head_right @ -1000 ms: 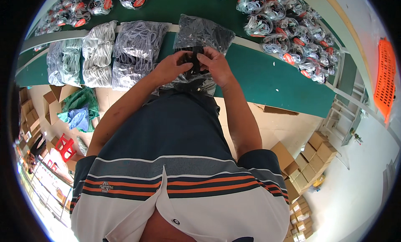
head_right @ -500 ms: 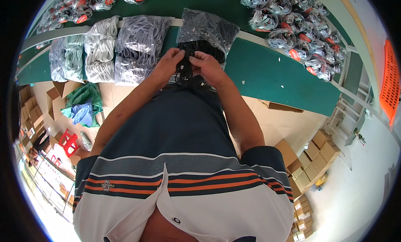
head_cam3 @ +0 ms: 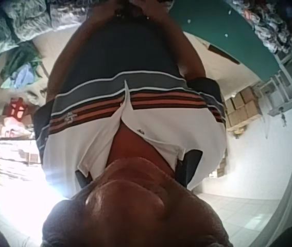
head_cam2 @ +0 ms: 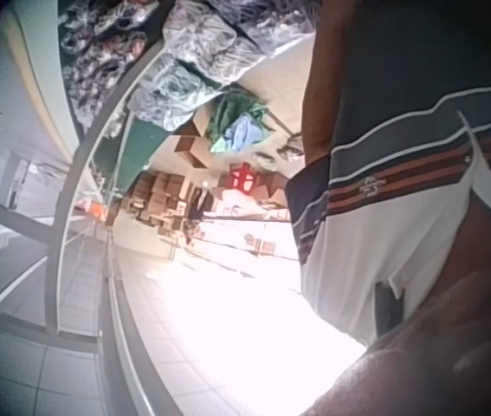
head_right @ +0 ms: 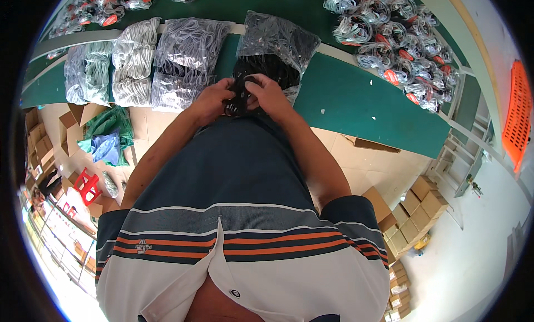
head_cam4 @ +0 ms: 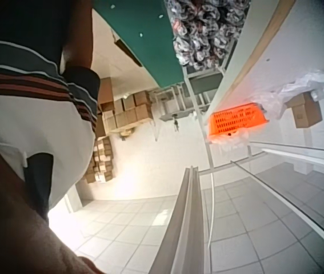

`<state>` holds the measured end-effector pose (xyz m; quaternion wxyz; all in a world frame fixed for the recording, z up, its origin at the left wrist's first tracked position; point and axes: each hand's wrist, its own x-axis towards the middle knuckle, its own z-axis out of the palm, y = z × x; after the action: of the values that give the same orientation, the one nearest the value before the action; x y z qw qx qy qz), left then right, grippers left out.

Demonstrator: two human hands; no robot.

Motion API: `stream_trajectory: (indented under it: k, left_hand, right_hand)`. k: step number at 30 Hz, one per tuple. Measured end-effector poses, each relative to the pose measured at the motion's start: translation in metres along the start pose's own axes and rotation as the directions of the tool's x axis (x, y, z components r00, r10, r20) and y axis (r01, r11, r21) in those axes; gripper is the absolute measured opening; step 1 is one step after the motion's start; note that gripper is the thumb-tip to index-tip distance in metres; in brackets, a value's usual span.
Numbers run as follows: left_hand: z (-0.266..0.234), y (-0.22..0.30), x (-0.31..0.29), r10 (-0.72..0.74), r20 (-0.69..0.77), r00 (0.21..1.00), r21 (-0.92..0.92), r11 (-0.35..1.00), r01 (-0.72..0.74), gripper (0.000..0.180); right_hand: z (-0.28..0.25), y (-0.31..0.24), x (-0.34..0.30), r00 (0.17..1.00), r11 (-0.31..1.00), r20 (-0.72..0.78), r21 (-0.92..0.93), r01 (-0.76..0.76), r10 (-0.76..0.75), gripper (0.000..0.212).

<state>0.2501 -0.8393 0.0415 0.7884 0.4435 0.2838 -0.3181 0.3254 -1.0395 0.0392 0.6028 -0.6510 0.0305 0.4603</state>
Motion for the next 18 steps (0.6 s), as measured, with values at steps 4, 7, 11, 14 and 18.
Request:
stream_trajectory:
  k: [4,7,11,14,18]
  left_hand:
    - [-0.009,-0.008,-0.011,-0.035,-0.053,0.998,0.224,0.974,0.045,0.047]
    - [-0.012,-0.009,-0.018,-0.092,-0.062,0.994,0.253,0.962,0.105,0.048]
    - [-0.012,-0.018,-0.020,-0.044,0.131,0.990,0.323,0.946,0.000,0.040]
    - [0.000,-0.014,-0.026,-0.032,0.166,0.986,0.270,0.963,-0.014,0.032]
    - [0.023,-0.005,-0.044,-0.030,0.075,0.997,0.032,0.999,0.028,0.021]
  right_hand:
    - [0.006,-0.004,-0.012,0.996,0.990,0.040,-0.121,-0.069,0.074,0.039]
    - [0.000,0.005,-0.014,0.990,0.973,0.076,-0.208,-0.101,0.119,0.042]
    - [-0.007,0.003,-0.012,0.991,0.997,0.127,-0.072,-0.032,0.041,0.044]
    - [-0.006,-0.004,-0.017,0.987,0.998,0.162,-0.058,0.001,0.008,0.042]
    - [0.011,-0.017,-0.024,0.971,0.987,0.239,-0.154,0.044,-0.006,0.036]
